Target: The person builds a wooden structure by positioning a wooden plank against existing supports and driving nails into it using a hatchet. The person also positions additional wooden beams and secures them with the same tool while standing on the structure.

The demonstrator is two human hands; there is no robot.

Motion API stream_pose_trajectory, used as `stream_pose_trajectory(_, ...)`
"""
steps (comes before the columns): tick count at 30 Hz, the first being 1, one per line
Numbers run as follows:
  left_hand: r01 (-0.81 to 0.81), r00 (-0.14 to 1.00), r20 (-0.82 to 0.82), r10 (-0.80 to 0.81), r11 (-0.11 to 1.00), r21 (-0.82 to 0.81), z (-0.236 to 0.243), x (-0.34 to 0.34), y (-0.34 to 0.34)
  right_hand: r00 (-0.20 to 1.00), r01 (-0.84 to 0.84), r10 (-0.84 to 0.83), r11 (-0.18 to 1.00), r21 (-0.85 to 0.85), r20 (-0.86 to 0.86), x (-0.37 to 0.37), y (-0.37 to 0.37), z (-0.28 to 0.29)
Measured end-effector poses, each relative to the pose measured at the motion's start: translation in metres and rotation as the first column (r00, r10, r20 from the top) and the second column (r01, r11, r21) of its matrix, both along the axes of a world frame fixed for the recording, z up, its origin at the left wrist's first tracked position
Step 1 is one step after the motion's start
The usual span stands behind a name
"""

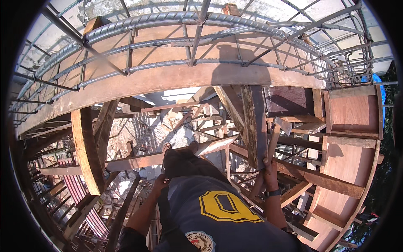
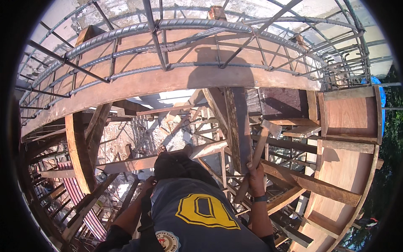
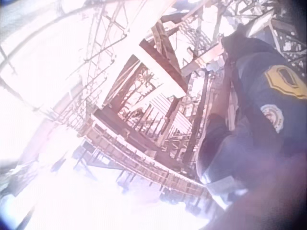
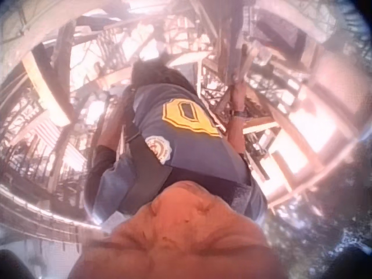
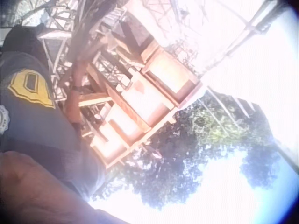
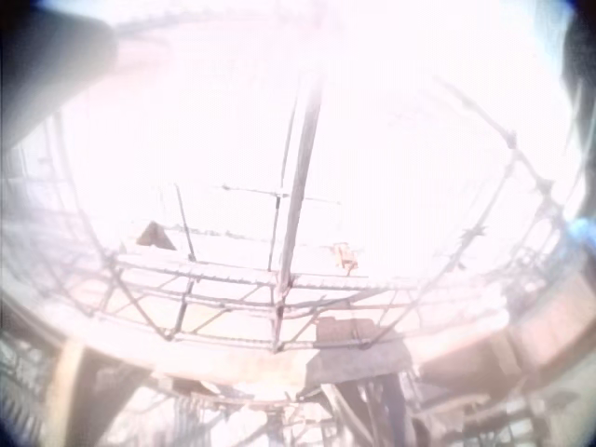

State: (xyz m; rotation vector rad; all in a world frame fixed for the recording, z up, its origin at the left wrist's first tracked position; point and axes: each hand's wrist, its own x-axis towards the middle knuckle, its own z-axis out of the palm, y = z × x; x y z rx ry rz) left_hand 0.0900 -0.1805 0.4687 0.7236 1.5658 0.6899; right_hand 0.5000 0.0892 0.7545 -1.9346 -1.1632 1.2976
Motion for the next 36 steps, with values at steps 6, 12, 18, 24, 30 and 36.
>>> stream_pose_trajectory(6,-0.099,0.987,-0.123,0.103,0.994,0.039,0.051,0.015,0.036,0.999,-0.006,0.006,1.0,0.003,-0.033,0.016,-0.002,-0.015)
stream_pose_trajectory(12,-0.142,0.989,-0.039,0.146,0.986,0.087,0.047,0.025,0.04,0.999,-0.045,0.045,0.999,0.009,-0.005,0.023,0.002,-0.016)
stream_pose_trajectory(18,0.273,0.879,-0.376,-0.293,0.956,-0.106,0.099,-0.007,0.083,0.993,0.1,-0.099,0.995,0.0,-0.066,0.016,-0.003,-0.015)
stream_pose_trajectory(24,0.175,0.918,-0.336,-0.213,0.974,-0.141,0.044,-0.005,0.09,0.992,0.084,-0.088,0.996,-0.044,-0.094,0.008,0.004,-0.009)
stream_pose_trajectory(30,-0.343,0.933,-0.042,0.357,0.919,0.193,0.054,0.02,0.087,0.998,-0.019,0.016,0.999,-0.032,-0.064,0.002,0.01,0.002)
stream_pose_trajectory(36,-0.015,0.936,-0.343,0.077,0.983,0.182,0.043,0.043,0.086,0.997,-0.059,0.055,0.996,-0.066,-0.048,0.011,0.01,-0.001)
